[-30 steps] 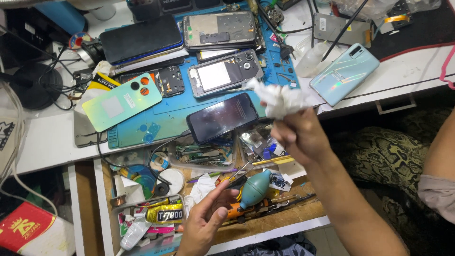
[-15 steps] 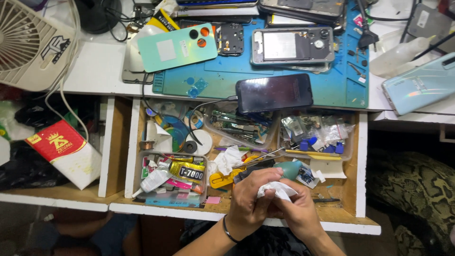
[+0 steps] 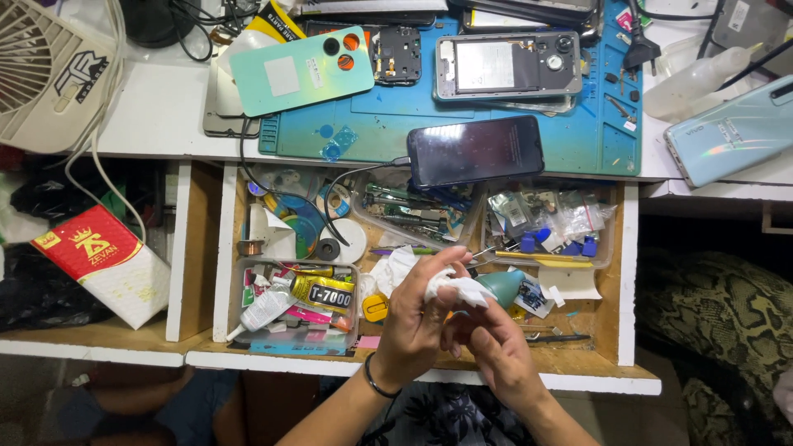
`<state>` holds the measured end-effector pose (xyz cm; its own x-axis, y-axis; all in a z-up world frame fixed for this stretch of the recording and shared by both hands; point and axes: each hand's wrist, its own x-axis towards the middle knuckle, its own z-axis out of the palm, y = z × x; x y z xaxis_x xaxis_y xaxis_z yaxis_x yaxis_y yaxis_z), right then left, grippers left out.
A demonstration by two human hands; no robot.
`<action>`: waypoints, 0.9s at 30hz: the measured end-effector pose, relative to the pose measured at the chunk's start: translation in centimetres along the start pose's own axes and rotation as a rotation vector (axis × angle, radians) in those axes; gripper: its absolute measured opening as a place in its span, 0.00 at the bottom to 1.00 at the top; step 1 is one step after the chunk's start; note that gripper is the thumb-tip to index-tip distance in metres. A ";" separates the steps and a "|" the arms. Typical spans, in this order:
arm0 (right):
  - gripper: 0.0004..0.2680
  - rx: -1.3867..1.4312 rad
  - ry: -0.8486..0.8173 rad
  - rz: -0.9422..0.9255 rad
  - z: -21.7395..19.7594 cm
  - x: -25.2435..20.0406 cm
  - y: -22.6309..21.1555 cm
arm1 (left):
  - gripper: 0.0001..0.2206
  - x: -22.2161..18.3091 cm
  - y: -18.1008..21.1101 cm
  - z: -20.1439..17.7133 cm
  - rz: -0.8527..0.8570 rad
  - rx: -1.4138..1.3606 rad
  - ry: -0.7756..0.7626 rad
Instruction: The person handles several disassembled smartphones on a cluttered workbench, picking up and examining internal components and back covers. They connect a charging cable to a smartphone, wipe the screen with a tissue, and interact with the device's touchscreen interface.
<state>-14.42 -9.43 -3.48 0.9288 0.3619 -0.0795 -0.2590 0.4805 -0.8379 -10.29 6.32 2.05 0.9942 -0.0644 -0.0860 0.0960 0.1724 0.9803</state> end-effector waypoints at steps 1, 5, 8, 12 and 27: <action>0.26 0.076 0.052 0.031 0.1 0.3 -0.1 | 0.26 0.0 0.0 -0.1 0.176 0.159 -0.060; 0.25 0.162 0.298 0.153 -3.2 -1.0 2.6 | 0.27 -0.1 -0.9 0.0 0.334 0.238 -0.259; 0.17 0.062 0.239 0.117 -2.9 -0.4 1.2 | 0.32 -0.4 -1.5 0.1 0.381 0.238 -0.334; 0.11 0.073 0.301 0.077 -3.6 -0.3 0.8 | 0.34 -0.7 -0.5 -0.3 0.423 0.324 -0.399; 0.08 -1.675 0.281 -0.195 -9.1 -3.9 -9.4 | 0.42 -1.5 1.2 -6.2 0.249 0.355 -0.272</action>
<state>-13.16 -22.64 -0.22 0.9726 0.1744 0.1535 0.2253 -0.8692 -0.4401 -11.32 12.71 2.26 0.9316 -0.3259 0.1608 -0.2116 -0.1267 0.9691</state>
